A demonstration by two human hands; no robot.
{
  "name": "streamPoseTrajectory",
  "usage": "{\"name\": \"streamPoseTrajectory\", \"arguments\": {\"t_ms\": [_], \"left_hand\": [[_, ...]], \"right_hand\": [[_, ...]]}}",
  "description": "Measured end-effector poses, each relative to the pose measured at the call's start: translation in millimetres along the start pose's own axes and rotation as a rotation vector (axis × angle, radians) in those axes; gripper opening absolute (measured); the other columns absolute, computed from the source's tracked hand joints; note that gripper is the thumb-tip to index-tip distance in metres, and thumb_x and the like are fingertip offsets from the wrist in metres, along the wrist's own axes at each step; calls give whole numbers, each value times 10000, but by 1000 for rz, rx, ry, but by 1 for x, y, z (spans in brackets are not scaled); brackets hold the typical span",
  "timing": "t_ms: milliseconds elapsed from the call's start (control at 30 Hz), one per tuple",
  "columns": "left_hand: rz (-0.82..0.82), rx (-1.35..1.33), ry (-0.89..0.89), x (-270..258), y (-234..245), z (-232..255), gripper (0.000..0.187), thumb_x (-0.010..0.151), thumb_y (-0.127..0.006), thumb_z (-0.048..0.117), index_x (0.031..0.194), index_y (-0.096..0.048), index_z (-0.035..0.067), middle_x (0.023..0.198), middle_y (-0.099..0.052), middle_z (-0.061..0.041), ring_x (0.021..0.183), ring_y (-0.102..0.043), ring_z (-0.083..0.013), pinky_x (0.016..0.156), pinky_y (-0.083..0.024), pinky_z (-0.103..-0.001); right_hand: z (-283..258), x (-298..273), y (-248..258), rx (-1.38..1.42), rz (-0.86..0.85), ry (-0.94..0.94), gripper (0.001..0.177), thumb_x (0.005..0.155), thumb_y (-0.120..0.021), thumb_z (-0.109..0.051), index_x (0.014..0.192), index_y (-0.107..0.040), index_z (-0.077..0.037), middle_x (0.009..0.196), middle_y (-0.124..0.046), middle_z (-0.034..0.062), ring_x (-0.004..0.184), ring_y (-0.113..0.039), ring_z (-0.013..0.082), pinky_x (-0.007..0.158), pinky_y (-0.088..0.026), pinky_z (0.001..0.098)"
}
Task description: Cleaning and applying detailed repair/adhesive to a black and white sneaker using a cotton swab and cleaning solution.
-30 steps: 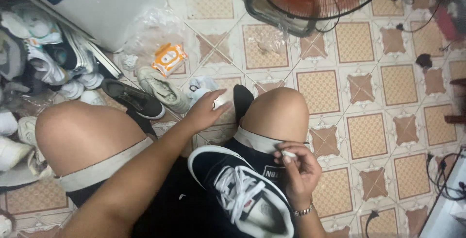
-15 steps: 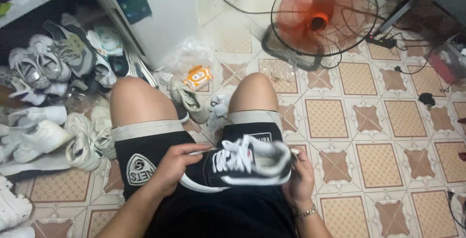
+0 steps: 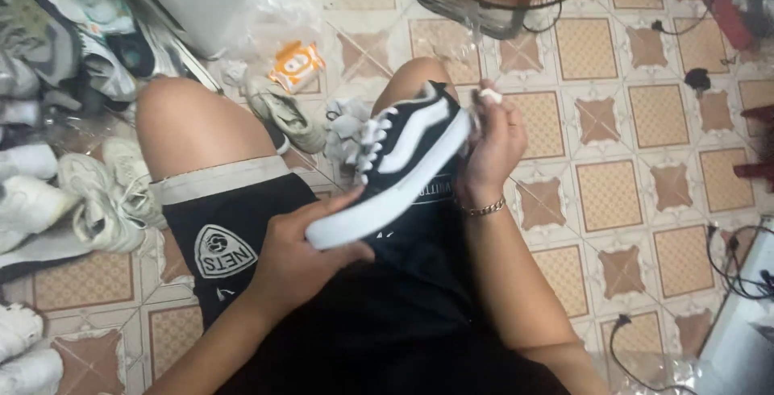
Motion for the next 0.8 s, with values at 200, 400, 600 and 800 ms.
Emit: {"name": "streamPoseTrajectory", "arguments": {"t_ms": [200, 400, 600, 800], "left_hand": [[68, 260, -500, 1, -15, 30, 680, 710, -924, 295, 1288, -676, 36, 1216, -717, -234, 1136, -713, -257, 881, -614, -316], [186, 330, -619, -16, -16, 48, 549, 784, -907, 284, 1176, -681, -27, 1139, -764, -188, 956, -788, -203, 761, -597, -284], [276, 491, -777, -19, -32, 68, 509, 854, -877, 266, 1197, -649, -34, 1179, -723, -192, 1028, -775, -266, 819, -638, -296], [-1, 505, -751, -4, -51, 53, 519, 774, -835, 164, 1234, -667, -11, 1320, -693, -188, 712, -747, -214, 618, -588, -278]], "right_hand": [[-26, -50, 39, -119, -94, 344, 104, 1056, -646, -17, 1151, -670, 18, 1105, -711, 135, 923, -692, 170, 844, -592, 291], [-63, -108, 53, -70, -211, 315, 170, 1021, -663, 23, 1189, -681, 44, 1142, -708, 175, 983, -705, 204, 884, -607, 314], [-80, -124, 41, -152, -355, 228, 177, 967, -692, 44, 1142, -682, 70, 1210, -662, 192, 1072, -702, 233, 976, -625, 362], [-76, -127, 40, -297, -374, 213, 98, 978, -703, 7, 1067, -692, 47, 1162, -695, 185, 1066, -706, 245, 966, -609, 375]]}}
Point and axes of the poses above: each hand's wrist, its own x-axis towards the middle knuckle, its own y-axis out of the back of the hand, z = x × y, the point moved 4 cm from there along x, towards the middle knuckle
